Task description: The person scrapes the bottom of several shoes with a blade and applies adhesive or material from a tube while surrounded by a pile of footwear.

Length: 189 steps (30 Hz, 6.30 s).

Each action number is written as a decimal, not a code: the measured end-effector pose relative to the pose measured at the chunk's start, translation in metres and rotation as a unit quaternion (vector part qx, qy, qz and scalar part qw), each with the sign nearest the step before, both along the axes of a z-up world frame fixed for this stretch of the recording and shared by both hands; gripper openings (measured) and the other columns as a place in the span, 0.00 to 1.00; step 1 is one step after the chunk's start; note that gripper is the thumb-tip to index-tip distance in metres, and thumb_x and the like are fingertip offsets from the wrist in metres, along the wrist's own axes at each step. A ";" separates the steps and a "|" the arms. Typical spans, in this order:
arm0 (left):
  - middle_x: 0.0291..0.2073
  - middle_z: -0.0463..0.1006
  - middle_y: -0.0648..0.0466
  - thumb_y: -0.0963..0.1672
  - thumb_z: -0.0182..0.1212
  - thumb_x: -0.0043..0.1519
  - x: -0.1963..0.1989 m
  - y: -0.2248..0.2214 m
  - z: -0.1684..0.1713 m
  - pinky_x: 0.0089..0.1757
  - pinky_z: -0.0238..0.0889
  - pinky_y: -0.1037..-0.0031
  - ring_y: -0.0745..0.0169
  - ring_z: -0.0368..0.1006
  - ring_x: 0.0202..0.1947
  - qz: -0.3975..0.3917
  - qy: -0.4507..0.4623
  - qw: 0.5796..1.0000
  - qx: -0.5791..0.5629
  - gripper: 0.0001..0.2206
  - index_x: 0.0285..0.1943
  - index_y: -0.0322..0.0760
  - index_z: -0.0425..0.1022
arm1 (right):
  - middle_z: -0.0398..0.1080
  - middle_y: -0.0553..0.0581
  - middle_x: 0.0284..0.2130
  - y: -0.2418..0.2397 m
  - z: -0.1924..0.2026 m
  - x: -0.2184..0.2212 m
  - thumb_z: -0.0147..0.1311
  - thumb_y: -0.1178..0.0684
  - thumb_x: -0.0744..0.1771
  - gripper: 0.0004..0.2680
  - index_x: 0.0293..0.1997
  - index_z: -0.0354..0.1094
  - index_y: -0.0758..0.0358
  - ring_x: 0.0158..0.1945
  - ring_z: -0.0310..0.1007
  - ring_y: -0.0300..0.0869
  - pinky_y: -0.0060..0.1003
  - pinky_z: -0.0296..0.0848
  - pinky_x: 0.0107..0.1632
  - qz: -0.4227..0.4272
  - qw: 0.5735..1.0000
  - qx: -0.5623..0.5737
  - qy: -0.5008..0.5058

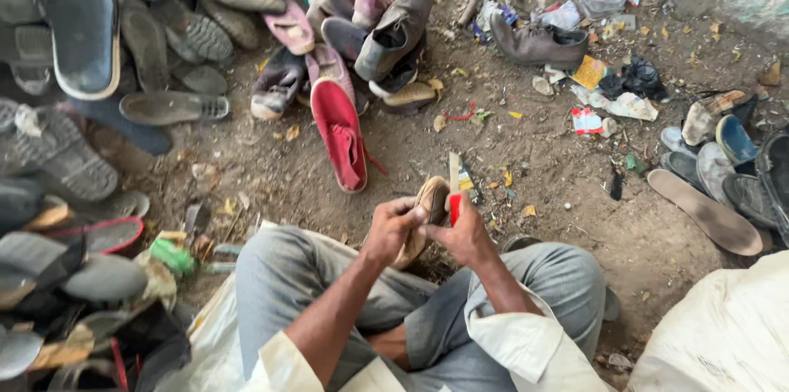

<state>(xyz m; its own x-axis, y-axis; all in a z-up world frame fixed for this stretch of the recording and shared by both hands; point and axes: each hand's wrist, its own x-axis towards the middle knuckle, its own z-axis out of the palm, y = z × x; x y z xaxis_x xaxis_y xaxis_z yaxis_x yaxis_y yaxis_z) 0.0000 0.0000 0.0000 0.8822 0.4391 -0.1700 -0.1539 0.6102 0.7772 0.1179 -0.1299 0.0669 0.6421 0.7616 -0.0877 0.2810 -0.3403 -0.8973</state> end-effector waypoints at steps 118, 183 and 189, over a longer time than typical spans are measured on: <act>0.28 0.75 0.62 0.48 0.58 0.67 -0.046 0.022 0.004 0.35 0.61 0.77 0.73 0.66 0.29 0.218 0.152 0.962 0.064 0.14 0.33 0.35 0.77 | 0.59 0.78 0.66 0.071 -0.014 0.206 0.38 0.29 0.68 0.21 0.50 0.52 0.60 0.72 0.58 0.65 0.69 0.54 0.68 -0.280 0.816 0.248 0.441; 0.48 0.73 0.45 0.43 0.69 0.55 -0.017 -0.023 -0.019 0.42 0.72 0.63 0.56 0.74 0.44 0.183 0.163 0.970 -0.013 0.33 0.67 0.37 0.54 | 0.68 0.58 0.33 -0.003 -0.109 -0.040 0.69 0.53 0.59 0.18 0.41 0.59 0.66 0.32 0.73 0.42 0.36 0.80 0.33 -0.163 0.912 0.032 0.375; 0.33 0.79 0.50 0.48 0.62 0.62 -0.024 -0.019 -0.051 0.33 0.71 0.70 0.63 0.76 0.29 0.039 0.224 0.974 -0.003 0.16 0.46 0.28 0.76 | 0.70 0.57 0.33 -0.004 -0.105 -0.039 0.69 0.52 0.59 0.17 0.40 0.59 0.62 0.30 0.74 0.41 0.37 0.80 0.31 -0.188 0.924 -0.042 0.331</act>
<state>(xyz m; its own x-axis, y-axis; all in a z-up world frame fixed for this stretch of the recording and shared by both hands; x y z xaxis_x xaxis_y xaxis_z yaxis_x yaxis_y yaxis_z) -0.0237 -0.0191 -0.0513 0.6821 0.5000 -0.5337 0.1536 0.6155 0.7730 0.0785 -0.1335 -0.0379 0.6447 0.4683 -0.6042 -0.4716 -0.3784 -0.7965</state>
